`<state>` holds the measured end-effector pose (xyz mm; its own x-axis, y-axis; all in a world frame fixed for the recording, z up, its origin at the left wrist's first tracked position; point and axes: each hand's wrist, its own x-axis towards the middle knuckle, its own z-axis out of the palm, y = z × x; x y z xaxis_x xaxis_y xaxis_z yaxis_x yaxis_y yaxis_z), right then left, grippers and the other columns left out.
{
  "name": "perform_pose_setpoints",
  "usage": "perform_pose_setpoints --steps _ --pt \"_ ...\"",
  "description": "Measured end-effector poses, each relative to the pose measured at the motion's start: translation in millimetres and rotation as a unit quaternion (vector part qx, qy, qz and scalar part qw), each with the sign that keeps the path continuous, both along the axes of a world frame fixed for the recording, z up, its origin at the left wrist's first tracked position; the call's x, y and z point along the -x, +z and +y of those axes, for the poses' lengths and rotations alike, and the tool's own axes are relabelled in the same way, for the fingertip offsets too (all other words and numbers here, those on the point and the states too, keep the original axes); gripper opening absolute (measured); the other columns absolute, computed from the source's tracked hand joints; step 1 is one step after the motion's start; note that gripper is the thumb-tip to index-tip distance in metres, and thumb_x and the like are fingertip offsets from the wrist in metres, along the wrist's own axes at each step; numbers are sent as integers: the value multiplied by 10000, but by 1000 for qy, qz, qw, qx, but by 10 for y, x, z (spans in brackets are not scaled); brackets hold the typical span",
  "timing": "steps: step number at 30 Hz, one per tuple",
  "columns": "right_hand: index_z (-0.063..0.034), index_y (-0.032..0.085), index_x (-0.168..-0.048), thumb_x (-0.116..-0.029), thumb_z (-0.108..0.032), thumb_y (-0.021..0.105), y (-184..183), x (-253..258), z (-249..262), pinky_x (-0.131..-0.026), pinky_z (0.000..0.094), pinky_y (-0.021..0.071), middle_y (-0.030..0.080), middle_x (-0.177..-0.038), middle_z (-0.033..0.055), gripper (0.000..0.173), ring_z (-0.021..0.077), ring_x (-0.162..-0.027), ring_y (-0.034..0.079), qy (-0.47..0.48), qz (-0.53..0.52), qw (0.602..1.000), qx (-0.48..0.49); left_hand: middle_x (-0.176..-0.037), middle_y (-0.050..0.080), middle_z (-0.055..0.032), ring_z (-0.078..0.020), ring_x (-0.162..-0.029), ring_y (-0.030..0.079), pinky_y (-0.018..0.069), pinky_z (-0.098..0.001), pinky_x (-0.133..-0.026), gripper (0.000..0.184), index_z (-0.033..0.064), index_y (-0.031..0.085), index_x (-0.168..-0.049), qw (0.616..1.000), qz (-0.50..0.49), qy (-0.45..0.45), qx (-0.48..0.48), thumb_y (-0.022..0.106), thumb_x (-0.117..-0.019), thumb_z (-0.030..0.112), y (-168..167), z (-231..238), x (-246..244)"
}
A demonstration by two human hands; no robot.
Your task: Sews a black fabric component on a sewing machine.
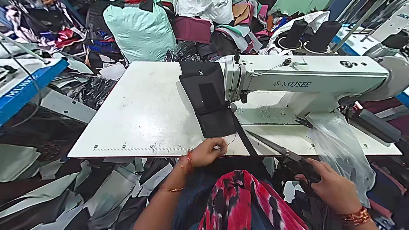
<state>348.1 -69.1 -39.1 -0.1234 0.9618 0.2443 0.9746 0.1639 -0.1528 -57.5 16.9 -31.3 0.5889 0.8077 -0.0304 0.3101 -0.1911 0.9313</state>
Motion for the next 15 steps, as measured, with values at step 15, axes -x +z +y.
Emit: perform_pose_setpoints --steps 15 --pt "-11 710 -1190 -739 -303 890 -47 85 46 -646 656 553 727 -1063 234 566 438 -855 728 -84 71 994 25 -1173 684 -232 -443 -1137 640 514 -578 -978 360 10 727 -1174 899 186 214 -333 620 -846 114 -180 -26 -188"
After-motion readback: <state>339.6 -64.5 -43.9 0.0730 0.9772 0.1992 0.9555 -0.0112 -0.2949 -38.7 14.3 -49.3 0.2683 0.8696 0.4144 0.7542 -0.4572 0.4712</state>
